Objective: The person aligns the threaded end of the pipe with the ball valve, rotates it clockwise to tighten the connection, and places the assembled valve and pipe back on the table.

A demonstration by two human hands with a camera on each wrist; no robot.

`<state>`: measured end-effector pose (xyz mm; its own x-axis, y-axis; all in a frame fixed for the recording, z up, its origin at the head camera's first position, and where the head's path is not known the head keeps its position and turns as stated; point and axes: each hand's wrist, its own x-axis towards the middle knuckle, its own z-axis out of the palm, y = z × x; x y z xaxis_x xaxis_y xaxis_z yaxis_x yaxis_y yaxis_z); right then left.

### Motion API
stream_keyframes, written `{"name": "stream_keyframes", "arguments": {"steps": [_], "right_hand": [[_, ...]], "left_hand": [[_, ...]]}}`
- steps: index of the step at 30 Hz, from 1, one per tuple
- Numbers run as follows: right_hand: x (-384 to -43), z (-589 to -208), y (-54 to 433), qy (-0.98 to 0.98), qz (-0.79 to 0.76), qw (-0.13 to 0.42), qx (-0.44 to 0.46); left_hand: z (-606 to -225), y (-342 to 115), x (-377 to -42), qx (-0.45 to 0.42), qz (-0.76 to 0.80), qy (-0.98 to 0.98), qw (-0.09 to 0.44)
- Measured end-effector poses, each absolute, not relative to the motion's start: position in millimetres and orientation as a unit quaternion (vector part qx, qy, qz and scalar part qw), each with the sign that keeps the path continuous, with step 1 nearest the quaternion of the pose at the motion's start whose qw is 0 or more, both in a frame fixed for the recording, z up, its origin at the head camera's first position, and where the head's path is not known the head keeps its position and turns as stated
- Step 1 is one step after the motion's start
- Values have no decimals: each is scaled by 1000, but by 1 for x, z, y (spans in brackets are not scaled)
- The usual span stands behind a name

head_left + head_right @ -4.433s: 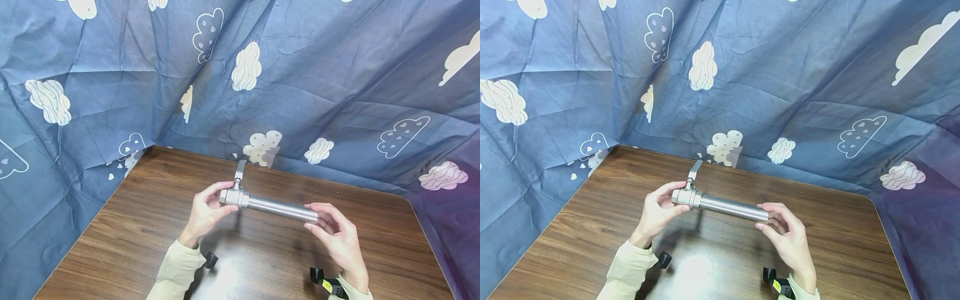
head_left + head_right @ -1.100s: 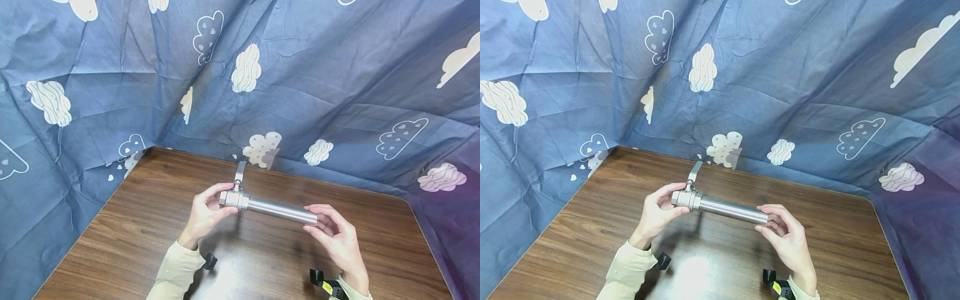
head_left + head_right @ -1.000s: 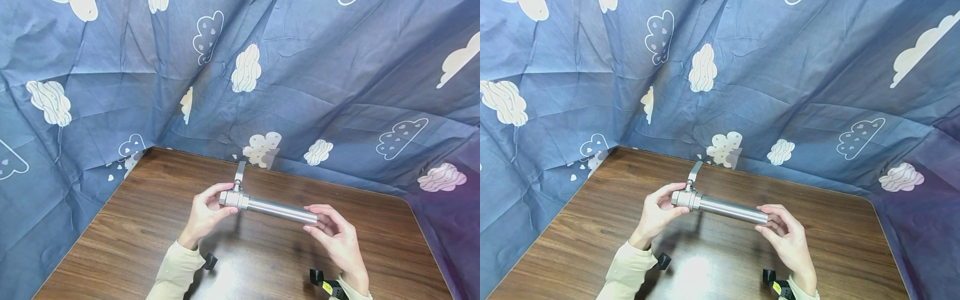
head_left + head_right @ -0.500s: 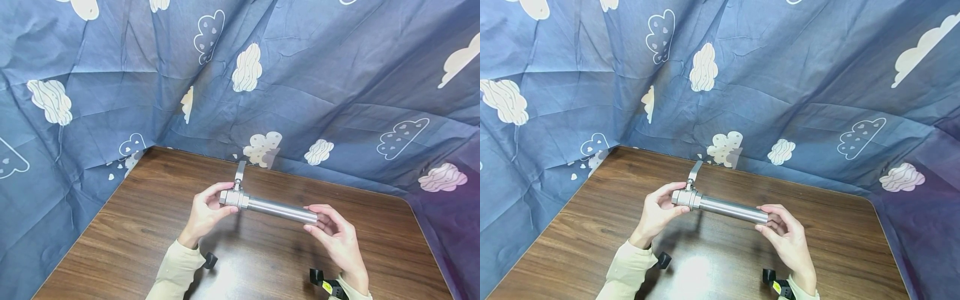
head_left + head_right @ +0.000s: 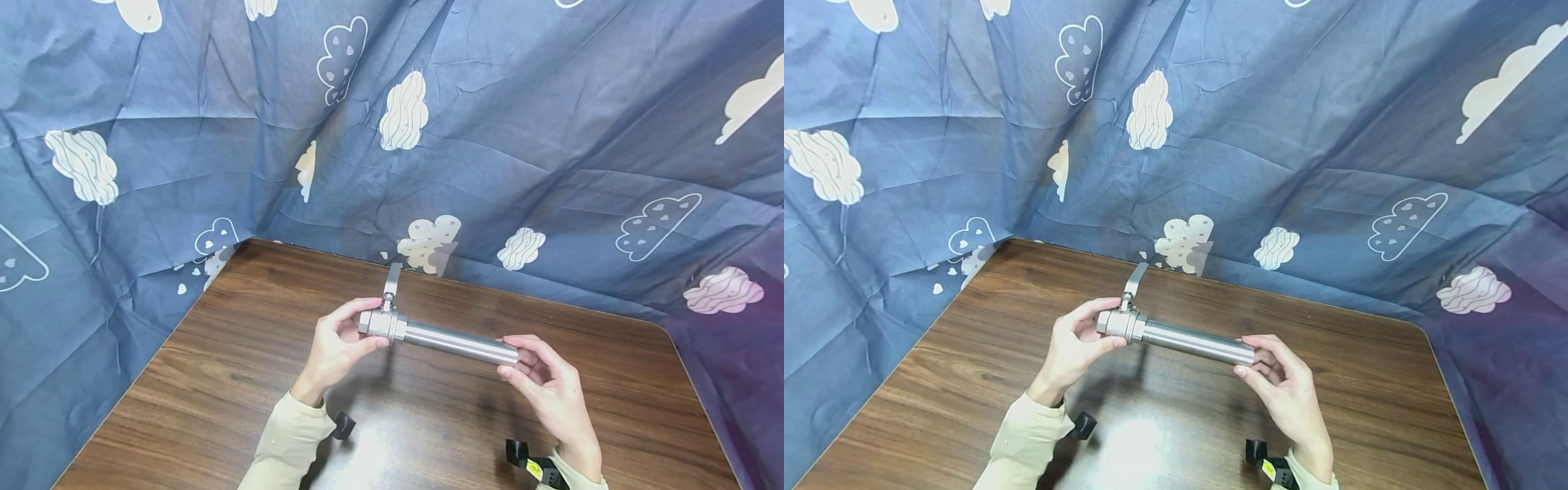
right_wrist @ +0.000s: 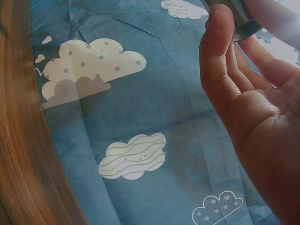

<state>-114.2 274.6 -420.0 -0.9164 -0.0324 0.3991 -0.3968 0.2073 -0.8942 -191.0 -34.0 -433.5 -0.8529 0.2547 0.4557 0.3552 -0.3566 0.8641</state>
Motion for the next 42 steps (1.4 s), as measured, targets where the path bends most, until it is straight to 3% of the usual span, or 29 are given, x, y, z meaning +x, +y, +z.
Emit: {"name": "stream_keyframes", "arguments": {"steps": [31, 42], "right_hand": [[-113, -418, 274, -779, 599, 148, 116], [-115, -423, 274, -713, 649, 177, 201]], "left_hand": [[-434, -34, -191, -273, -778, -565, 32], [-434, -34, -191, -276, -778, -563, 37]]}}
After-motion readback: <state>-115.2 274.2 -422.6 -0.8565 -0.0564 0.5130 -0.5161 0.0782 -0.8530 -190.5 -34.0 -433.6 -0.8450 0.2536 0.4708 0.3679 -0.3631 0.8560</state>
